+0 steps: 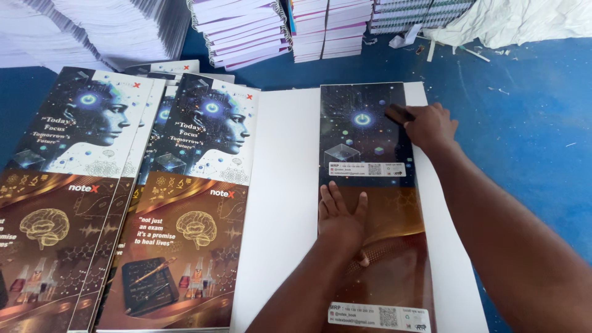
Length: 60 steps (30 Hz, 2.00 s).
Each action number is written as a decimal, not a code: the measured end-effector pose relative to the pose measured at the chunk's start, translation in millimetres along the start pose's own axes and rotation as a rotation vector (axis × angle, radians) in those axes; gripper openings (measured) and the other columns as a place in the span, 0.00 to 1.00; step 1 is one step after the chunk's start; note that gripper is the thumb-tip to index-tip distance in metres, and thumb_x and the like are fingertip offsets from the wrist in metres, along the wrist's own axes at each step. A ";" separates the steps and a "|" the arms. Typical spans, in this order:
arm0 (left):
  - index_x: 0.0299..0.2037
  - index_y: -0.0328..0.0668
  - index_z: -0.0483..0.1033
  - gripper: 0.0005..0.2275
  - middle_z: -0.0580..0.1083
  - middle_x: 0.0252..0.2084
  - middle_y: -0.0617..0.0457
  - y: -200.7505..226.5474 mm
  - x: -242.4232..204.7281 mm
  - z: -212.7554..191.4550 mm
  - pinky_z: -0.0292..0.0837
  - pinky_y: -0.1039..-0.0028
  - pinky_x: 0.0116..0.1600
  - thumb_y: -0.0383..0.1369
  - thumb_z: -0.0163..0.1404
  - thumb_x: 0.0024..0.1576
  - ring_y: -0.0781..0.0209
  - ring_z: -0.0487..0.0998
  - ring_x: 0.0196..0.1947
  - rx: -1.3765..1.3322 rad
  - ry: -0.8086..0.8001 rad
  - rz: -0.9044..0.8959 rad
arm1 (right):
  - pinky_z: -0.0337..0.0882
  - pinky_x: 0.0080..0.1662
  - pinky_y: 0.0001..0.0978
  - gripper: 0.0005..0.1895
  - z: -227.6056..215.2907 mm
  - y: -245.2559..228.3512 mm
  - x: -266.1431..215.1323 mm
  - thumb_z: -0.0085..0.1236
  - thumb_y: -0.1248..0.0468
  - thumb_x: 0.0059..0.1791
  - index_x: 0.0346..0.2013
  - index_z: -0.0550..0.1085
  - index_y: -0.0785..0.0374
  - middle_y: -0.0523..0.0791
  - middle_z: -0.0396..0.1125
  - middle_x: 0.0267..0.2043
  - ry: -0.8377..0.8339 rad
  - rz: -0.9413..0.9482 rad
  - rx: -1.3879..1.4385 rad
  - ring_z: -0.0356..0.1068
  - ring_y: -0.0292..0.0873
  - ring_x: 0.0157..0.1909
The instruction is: The person is binding books by folding the cover onto the pages and using a wooden block to press and smooth the spine. The person repeats this process for multiple books.
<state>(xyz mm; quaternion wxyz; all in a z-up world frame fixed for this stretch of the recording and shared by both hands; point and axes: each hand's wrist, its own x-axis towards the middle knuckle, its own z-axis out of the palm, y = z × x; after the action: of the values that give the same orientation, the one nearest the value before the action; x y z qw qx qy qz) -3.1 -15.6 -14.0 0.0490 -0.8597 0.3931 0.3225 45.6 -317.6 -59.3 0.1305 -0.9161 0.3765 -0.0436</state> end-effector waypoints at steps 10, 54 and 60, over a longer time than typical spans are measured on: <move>0.78 0.61 0.23 0.70 0.20 0.74 0.18 2.9 7.0 -5.6 0.27 0.43 0.76 0.49 0.75 0.36 0.19 0.19 0.75 0.011 -0.099 -0.038 | 0.54 0.65 0.61 0.24 -11.2 -9.0 -38.8 0.61 0.56 0.50 0.62 0.75 0.38 0.49 0.63 0.61 -0.038 0.006 0.009 0.58 0.53 0.67; 0.78 0.65 0.24 0.69 0.21 0.76 0.23 3.1 5.3 -3.4 0.28 0.46 0.77 0.50 0.75 0.35 0.22 0.20 0.76 0.020 -0.053 -0.067 | 0.63 0.60 0.51 0.24 -11.6 8.5 -126.7 0.63 0.57 0.48 0.61 0.76 0.40 0.49 0.67 0.56 0.027 -0.070 0.046 0.62 0.52 0.63; 0.78 0.65 0.27 0.69 0.22 0.76 0.23 1.2 1.1 0.1 0.27 0.48 0.78 0.48 0.76 0.34 0.24 0.20 0.76 -0.021 0.003 -0.052 | 0.62 0.59 0.53 0.25 -11.0 9.5 -134.4 0.63 0.56 0.47 0.60 0.76 0.41 0.49 0.66 0.55 0.033 -0.062 0.040 0.61 0.53 0.63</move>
<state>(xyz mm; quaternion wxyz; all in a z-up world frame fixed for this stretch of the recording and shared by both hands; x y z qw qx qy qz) -3.5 -17.1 -14.5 0.0478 -0.8705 0.3675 0.3239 -58.6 -232.0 -48.8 0.1412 -0.9237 0.3492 -0.0701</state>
